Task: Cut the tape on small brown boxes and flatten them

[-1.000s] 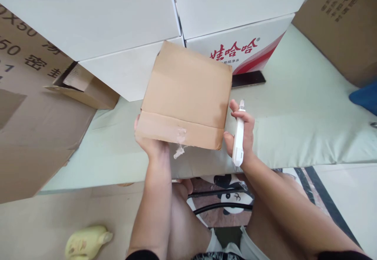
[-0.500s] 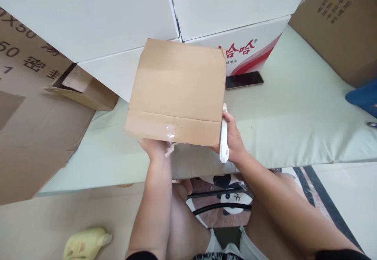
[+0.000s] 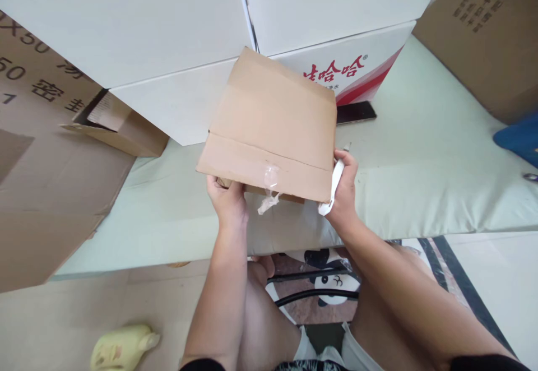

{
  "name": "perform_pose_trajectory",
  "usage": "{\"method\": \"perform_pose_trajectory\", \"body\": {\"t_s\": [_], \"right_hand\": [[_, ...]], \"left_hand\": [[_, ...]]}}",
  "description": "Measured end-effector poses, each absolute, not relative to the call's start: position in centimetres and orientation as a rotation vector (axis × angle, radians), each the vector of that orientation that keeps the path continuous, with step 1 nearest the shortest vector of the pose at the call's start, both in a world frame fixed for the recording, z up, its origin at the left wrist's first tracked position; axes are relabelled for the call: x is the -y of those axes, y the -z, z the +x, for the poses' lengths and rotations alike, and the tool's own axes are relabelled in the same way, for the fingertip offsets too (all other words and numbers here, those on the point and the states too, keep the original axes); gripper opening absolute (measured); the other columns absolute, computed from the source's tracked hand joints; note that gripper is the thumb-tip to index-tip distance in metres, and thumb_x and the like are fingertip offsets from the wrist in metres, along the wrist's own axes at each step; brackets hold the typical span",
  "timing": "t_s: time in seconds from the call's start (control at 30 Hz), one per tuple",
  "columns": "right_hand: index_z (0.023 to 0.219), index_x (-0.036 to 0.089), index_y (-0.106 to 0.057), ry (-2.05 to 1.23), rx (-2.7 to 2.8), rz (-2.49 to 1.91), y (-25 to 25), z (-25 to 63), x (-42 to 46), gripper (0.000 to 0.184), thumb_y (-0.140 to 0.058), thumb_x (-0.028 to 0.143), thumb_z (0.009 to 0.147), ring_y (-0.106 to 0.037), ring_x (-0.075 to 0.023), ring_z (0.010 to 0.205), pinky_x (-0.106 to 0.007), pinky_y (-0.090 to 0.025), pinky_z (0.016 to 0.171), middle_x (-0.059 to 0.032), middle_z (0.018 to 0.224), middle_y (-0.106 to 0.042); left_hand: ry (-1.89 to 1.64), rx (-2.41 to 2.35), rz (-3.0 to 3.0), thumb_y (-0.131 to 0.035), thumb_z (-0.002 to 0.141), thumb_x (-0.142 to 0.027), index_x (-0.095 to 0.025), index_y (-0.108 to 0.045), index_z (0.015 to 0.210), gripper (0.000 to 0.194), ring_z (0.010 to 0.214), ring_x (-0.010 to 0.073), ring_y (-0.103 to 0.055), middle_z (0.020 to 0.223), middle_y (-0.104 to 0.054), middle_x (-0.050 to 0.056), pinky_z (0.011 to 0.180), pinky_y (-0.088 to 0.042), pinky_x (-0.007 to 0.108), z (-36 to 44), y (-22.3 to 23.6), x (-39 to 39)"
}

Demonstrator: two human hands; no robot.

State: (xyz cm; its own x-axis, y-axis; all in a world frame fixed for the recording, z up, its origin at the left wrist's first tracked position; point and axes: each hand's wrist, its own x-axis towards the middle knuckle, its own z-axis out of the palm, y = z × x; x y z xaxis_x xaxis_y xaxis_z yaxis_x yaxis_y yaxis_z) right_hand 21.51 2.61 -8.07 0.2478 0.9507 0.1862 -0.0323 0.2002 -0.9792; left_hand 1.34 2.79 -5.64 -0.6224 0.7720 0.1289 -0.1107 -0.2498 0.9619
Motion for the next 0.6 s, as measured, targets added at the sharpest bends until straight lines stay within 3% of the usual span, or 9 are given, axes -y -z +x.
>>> {"method": "perform_pose_trajectory", "body": {"t_s": [0.1, 0.2, 0.37, 0.5, 0.6], "right_hand": [[0.136, 0.035, -0.039, -0.720, 1.218, -1.198, 8.0, 22.2, -2.2, 0.065, -0.072, 0.052, 0.083, -0.059, -0.0300, 0.135, -0.054, -0.049, 0.115, -0.0095, 0.148, -0.053], [0.140, 0.030, -0.036, -0.646, 1.296, -1.250, 7.4, 22.7, -2.1, 0.079, -0.077, 0.053, 0.078, -0.061, -0.0333, 0.130, -0.054, -0.052, 0.109, -0.0141, 0.146, -0.053], [0.133, 0.028, -0.042, -0.566, 1.235, -1.349, 6.7, 23.0, -2.4, 0.078, -0.080, 0.059, 0.073, -0.064, -0.0323, 0.117, -0.051, -0.057, 0.097, -0.0127, 0.135, -0.056], [0.131, 0.030, -0.041, -0.611, 1.233, -1.350, 6.8, 23.0, -2.4, 0.079, -0.082, 0.058, 0.069, -0.068, -0.0286, 0.101, -0.048, -0.061, 0.086, -0.0098, 0.126, -0.061], [0.129, 0.028, -0.041, -0.634, 1.227, -1.329, 7.0, 22.8, -2.4, 0.080, -0.083, 0.057, 0.068, -0.068, -0.0283, 0.100, -0.047, -0.061, 0.082, -0.0110, 0.127, -0.062]], "left_hand": [[-1.890, -1.363, 0.871, -0.095, 0.061, -0.038, -0.023, -0.062, 0.106, 0.058, 0.103, 0.0213, -0.070, 0.106, -0.071, 0.005, 0.094, -0.057, 0.035, 1.5, 5.7, -2.7], [-1.831, -1.340, 0.948, -0.096, 0.058, -0.033, -0.024, -0.060, 0.108, 0.062, 0.099, 0.0192, -0.068, 0.104, -0.067, 0.003, 0.091, -0.055, 0.031, 1.7, 5.6, -2.6], [-1.738, -1.364, 1.020, -0.093, 0.059, -0.031, -0.022, -0.059, 0.099, 0.054, 0.083, 0.0149, -0.060, 0.097, -0.063, 0.001, 0.079, -0.050, 0.027, 2.1, 5.3, -2.1], [-1.741, -1.336, 1.055, -0.094, 0.058, -0.030, -0.022, -0.060, 0.099, 0.054, 0.086, 0.0167, -0.060, 0.098, -0.062, 0.003, 0.082, -0.049, 0.029, 2.4, 5.1, -2.1], [-1.748, -1.357, 1.053, -0.093, 0.059, -0.030, -0.022, -0.060, 0.098, 0.052, 0.086, 0.0163, -0.060, 0.098, -0.063, 0.002, 0.081, -0.050, 0.029, 2.4, 5.2, -2.1]]}}
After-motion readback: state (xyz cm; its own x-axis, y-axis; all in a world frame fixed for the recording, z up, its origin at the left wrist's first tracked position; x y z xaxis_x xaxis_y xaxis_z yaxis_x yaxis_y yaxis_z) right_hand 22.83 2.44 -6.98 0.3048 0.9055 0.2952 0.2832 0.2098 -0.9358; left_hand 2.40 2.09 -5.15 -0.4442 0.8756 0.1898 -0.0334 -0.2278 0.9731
